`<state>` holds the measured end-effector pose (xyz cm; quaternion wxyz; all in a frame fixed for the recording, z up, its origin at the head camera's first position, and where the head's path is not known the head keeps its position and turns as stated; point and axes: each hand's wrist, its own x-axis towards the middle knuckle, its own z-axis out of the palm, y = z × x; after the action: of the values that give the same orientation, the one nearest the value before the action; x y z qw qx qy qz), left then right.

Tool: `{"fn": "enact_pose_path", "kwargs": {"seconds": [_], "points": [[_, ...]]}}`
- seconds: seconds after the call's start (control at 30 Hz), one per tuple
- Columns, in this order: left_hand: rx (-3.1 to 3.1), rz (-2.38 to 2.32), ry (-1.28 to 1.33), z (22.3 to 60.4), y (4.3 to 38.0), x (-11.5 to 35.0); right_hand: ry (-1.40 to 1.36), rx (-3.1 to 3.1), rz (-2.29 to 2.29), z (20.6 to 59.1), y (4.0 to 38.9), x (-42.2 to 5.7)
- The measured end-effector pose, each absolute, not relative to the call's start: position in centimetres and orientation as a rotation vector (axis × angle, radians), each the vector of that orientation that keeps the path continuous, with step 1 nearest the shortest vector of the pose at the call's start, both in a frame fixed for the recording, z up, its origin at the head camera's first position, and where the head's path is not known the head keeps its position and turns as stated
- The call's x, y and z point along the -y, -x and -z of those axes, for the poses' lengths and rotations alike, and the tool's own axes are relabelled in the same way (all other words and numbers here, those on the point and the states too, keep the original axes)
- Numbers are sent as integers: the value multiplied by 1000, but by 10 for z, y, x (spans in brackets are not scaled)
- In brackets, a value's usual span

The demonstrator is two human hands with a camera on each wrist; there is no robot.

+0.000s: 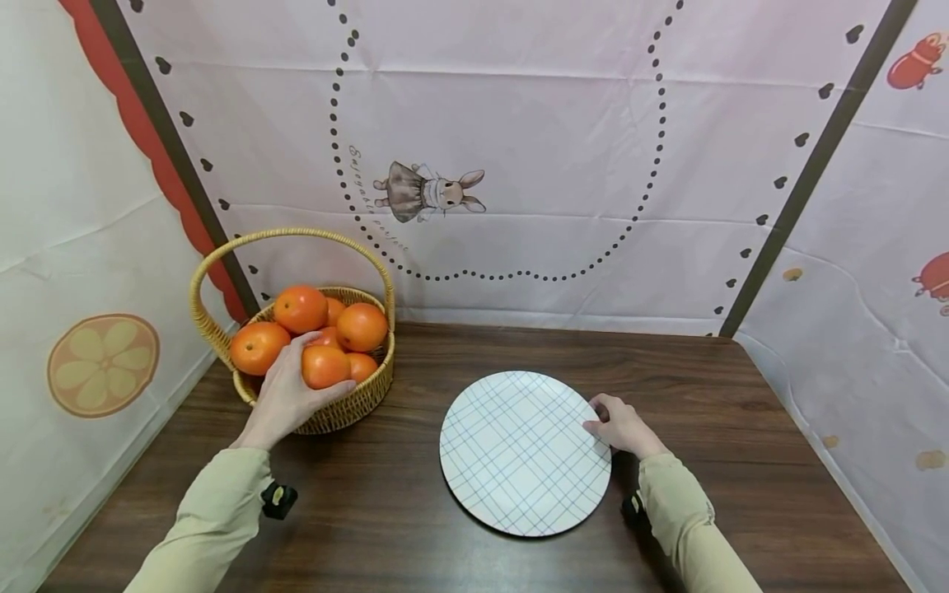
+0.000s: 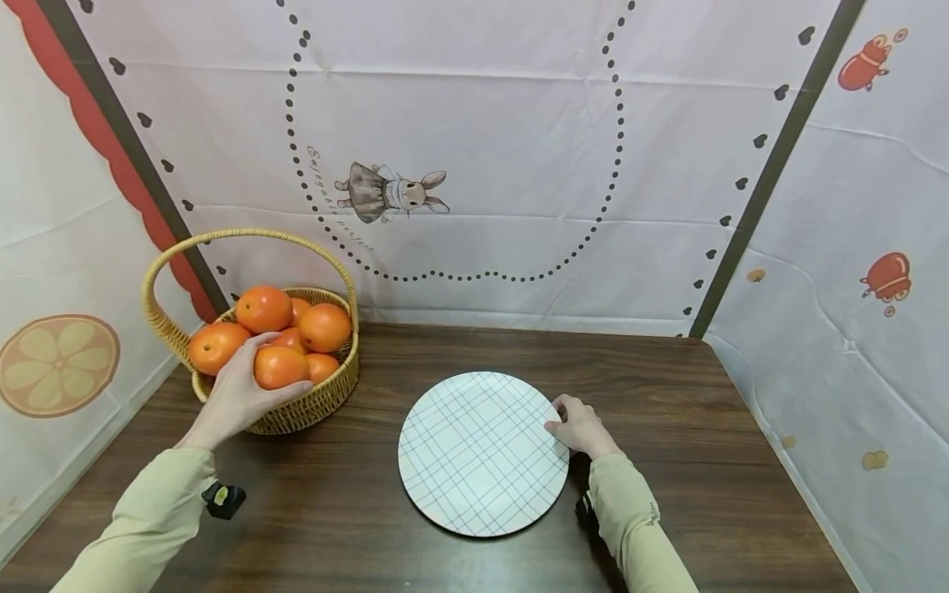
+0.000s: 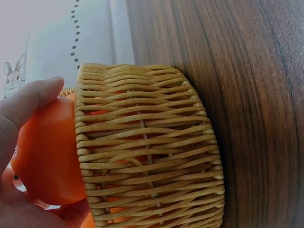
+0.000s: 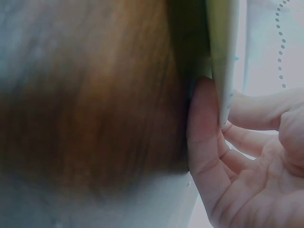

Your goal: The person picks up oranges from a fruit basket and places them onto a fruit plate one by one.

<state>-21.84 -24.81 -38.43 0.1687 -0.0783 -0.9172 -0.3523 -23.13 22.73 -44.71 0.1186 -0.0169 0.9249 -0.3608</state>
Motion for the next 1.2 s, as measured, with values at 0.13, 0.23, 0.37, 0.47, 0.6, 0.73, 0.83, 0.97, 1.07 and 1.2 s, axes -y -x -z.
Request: {"fn": "enact_pose_path", "kwargs": {"seconds": [0.13, 0.23, 0.37, 0.47, 0.6, 0.73, 0.83, 0.97, 1.07, 1.2], "points": [[2593, 1060, 105, 382, 213, 242, 45, -2704, 1059, 447, 231, -227], [2552, 1073, 65, 379, 207, 232, 45, -2698, 1066, 447, 231, -228], [2480, 1116, 119, 379, 200, 216, 34, -2681, 1078, 446, 230, -231], [2453, 1153, 162, 380, 194, 204, 15, -2662, 1104, 445, 228, -232], [2449, 1168, 174, 381, 188, 186, 0, -2654, 1152, 446, 224, -232], [2463, 1187, 173, 384, 187, 170, -9, -2639, 1213, 448, 220, -230], [2482, 1203, 171, 389, 188, 160, -16, -2621, 1255, 450, 217, -229], [2506, 1233, 174, 396, 189, 150, -25, -2625, 1261, 451, 216, -228], [2525, 1258, 172, 399, 191, 143, -31, -2631, 1243, 450, 214, -227], [2553, 1283, 172, 401, 193, 136, -12, -2635, 1242, 448, 210, -227]]}}
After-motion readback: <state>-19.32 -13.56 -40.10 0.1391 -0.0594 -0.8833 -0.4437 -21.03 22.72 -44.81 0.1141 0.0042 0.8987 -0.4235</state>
